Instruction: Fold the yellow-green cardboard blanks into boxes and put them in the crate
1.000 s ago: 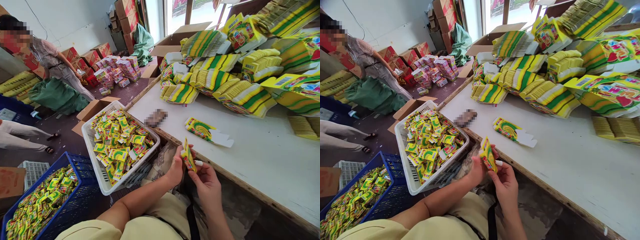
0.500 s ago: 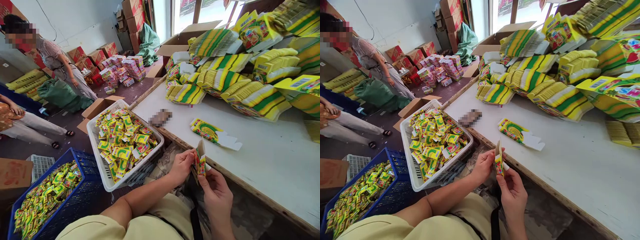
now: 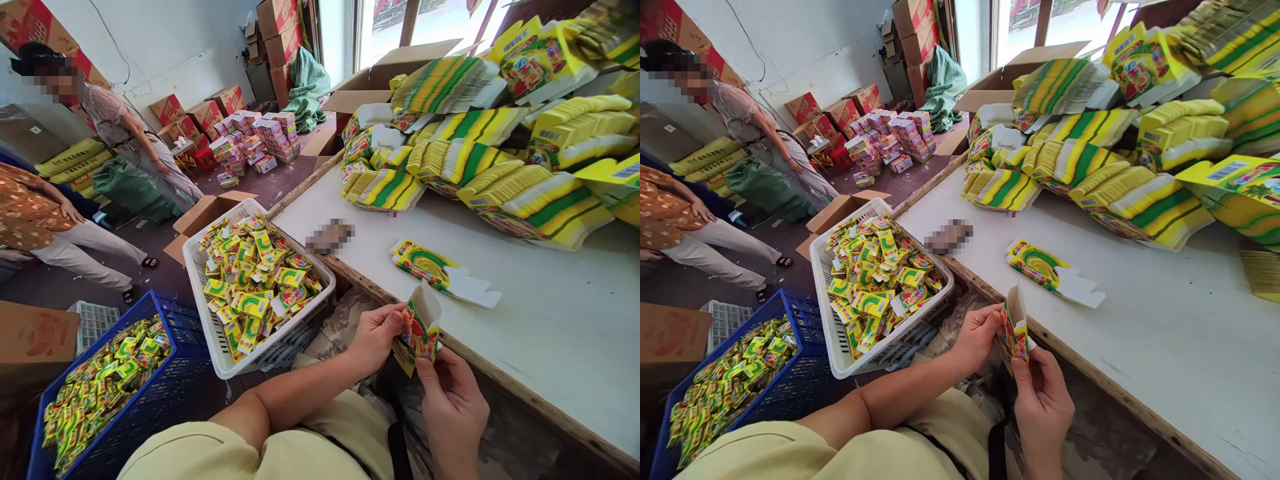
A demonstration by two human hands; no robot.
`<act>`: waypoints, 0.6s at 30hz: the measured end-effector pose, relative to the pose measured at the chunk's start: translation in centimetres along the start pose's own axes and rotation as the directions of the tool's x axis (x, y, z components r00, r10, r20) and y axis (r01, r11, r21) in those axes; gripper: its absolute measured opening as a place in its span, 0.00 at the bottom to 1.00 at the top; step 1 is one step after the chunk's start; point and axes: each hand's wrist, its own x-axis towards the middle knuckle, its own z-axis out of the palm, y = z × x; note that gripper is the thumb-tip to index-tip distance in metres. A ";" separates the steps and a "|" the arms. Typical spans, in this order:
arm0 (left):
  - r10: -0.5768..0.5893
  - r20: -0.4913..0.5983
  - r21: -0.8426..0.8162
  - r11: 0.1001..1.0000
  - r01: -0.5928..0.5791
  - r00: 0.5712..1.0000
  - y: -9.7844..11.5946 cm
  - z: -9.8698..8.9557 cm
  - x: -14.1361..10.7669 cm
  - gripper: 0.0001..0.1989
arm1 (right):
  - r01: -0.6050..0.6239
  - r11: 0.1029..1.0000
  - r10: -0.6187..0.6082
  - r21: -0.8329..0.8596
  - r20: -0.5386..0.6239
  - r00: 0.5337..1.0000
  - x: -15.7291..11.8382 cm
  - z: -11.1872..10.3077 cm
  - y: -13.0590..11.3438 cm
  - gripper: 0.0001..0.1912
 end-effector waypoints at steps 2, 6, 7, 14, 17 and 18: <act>-0.006 -0.003 0.005 1.000 0.007 1.000 -0.2 0.0 0.0 0.35 | -0.004 1.000 0.004 -0.008 -0.029 1.000 -0.1 0.0 0.1 0.20; -0.009 -0.011 0.016 1.000 0.009 1.000 -0.5 0.0 -0.2 0.34 | 0.000 0.999 -0.001 -0.033 -0.051 0.999 -0.4 0.0 0.2 0.21; -0.006 -0.026 0.011 1.000 0.006 1.000 -0.6 0.0 -0.2 0.33 | 0.007 0.999 -0.009 -0.039 -0.044 0.999 -0.4 0.0 0.3 0.20; -0.050 -0.104 -0.013 0.999 0.049 0.993 -1.4 -0.1 0.1 0.29 | 0.142 0.969 -0.142 -0.202 0.014 0.990 0.2 -0.4 0.2 0.17; -0.042 -0.080 0.053 0.997 0.047 0.996 -0.2 -0.5 0.1 0.28 | 0.222 0.945 -0.218 -0.242 0.043 0.975 0.9 -1.3 -0.9 0.15; -0.004 -0.092 0.074 0.997 0.011 0.996 0.7 -0.6 0.1 0.27 | 0.246 0.935 -0.237 -0.256 0.068 0.969 1.2 -1.8 -1.5 0.14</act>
